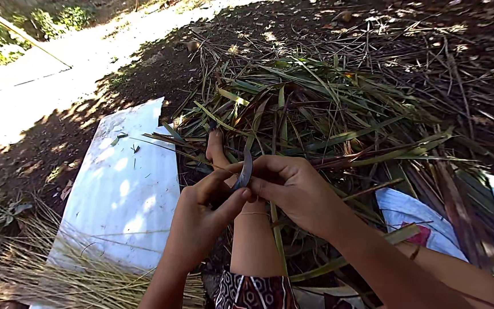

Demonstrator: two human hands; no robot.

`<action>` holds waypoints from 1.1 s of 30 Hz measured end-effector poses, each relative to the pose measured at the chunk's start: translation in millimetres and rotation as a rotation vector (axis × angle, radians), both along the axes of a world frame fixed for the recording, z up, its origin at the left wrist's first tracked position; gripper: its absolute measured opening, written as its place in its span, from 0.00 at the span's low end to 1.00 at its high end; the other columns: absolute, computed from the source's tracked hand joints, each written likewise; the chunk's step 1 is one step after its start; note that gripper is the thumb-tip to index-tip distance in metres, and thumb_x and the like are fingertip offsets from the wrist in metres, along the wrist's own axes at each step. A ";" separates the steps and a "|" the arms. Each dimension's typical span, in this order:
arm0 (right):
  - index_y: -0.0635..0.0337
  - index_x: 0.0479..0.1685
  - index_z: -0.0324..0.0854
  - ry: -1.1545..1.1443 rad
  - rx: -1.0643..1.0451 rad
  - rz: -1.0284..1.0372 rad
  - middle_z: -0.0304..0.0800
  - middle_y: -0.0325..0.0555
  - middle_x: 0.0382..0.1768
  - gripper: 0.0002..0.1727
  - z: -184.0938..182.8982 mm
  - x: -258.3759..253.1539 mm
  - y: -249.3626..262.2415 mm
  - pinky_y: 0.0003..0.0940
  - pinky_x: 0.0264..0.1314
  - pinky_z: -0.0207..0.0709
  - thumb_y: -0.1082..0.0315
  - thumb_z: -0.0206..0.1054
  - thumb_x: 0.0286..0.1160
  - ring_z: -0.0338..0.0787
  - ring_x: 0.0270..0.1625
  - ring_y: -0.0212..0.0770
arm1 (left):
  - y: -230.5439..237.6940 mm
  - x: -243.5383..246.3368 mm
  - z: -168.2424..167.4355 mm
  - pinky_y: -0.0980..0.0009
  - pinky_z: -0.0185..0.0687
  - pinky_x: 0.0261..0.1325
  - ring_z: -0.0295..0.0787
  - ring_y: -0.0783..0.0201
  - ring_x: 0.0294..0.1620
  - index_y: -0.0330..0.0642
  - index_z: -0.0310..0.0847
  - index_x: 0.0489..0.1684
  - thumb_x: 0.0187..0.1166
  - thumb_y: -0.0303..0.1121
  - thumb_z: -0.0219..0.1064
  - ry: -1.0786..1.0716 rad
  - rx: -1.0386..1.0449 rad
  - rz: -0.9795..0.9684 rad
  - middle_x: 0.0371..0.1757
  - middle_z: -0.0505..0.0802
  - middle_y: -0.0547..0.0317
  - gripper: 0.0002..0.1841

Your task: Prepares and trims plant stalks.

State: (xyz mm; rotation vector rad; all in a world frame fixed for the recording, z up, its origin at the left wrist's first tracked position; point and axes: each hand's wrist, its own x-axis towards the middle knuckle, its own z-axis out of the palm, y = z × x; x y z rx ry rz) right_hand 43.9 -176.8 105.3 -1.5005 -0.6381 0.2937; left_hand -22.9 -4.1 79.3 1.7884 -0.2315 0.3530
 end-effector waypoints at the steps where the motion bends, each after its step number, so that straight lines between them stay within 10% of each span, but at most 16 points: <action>1: 0.59 0.40 0.89 -0.030 -0.001 -0.017 0.90 0.33 0.28 0.05 -0.7 -2.3 1.3 0.13 0.37 0.83 0.75 0.68 0.76 0.88 0.31 0.20 | 1.0 -1.0 -0.1 0.89 0.73 0.24 0.75 0.87 0.20 0.42 0.85 0.64 0.81 0.37 0.67 0.002 -0.012 -0.002 0.23 0.85 0.80 0.17; 33: 0.54 0.32 0.86 0.043 0.181 0.059 0.85 0.22 0.24 0.07 -9.3 -14.7 -4.5 0.07 0.27 0.74 0.76 0.66 0.73 0.80 0.24 0.12 | 46.5 -12.3 15.1 0.88 0.76 0.20 0.78 0.86 0.15 0.62 0.94 0.52 0.77 0.45 0.73 -0.185 -0.127 0.110 0.19 0.87 0.80 0.11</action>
